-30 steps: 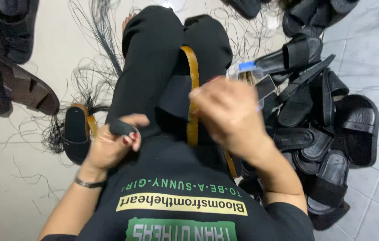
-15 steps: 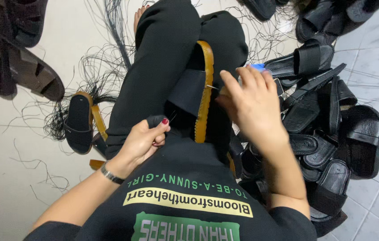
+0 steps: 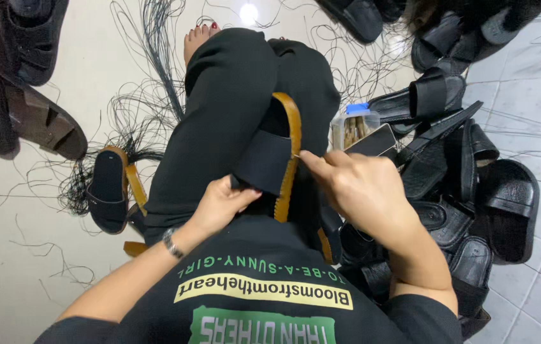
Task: The person is sitting on the floor, sewing a black slipper with a brown sole using a needle and thread. They hold the shoe on their lap and repeatedly push the needle through the material to attach the sole.
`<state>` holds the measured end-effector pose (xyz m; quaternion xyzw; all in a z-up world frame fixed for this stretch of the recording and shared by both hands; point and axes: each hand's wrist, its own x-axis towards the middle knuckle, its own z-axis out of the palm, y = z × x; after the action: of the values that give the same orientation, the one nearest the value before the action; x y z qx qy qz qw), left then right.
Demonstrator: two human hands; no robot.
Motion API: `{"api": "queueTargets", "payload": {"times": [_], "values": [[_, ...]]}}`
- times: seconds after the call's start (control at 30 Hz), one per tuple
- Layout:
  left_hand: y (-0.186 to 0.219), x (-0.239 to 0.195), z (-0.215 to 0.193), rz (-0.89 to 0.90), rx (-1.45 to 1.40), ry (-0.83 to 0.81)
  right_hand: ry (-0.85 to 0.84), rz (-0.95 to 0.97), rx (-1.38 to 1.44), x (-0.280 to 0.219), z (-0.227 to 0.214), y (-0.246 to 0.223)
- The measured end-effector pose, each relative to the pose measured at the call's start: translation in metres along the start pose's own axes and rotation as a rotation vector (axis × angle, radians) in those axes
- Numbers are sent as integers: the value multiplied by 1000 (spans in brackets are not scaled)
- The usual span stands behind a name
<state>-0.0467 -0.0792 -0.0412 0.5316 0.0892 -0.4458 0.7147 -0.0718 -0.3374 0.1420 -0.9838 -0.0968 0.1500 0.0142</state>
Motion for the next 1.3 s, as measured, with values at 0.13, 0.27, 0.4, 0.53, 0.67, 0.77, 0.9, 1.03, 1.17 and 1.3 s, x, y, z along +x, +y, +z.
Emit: {"api": "queueTargets", "payload": {"times": [0.13,0.27,0.4,0.53,0.67,0.77,0.9,1.03,1.17,1.3], "values": [[35,-23,-15,20,218,120,-13,188,-58,-57,-32,5],[43,-31,-40,241,223,386,-35,60,340,-66,3,22],[57,-31,-62,274,295,517,222,132,963,-39,55,20],[60,-27,-53,238,194,459,566,70,903,1,84,0],[59,-25,-47,231,231,394,259,-198,1343,2,82,14],[50,-26,-49,259,219,423,245,208,942,-28,87,47],[42,-25,-55,292,213,430,342,327,432,-7,91,28],[22,-23,-130,517,620,530,637,222,442,18,116,18],[20,-31,-278,835,1251,873,1067,432,8,-42,98,98],[4,-49,-364,326,1570,943,1151,673,-348,-125,110,179]]}}
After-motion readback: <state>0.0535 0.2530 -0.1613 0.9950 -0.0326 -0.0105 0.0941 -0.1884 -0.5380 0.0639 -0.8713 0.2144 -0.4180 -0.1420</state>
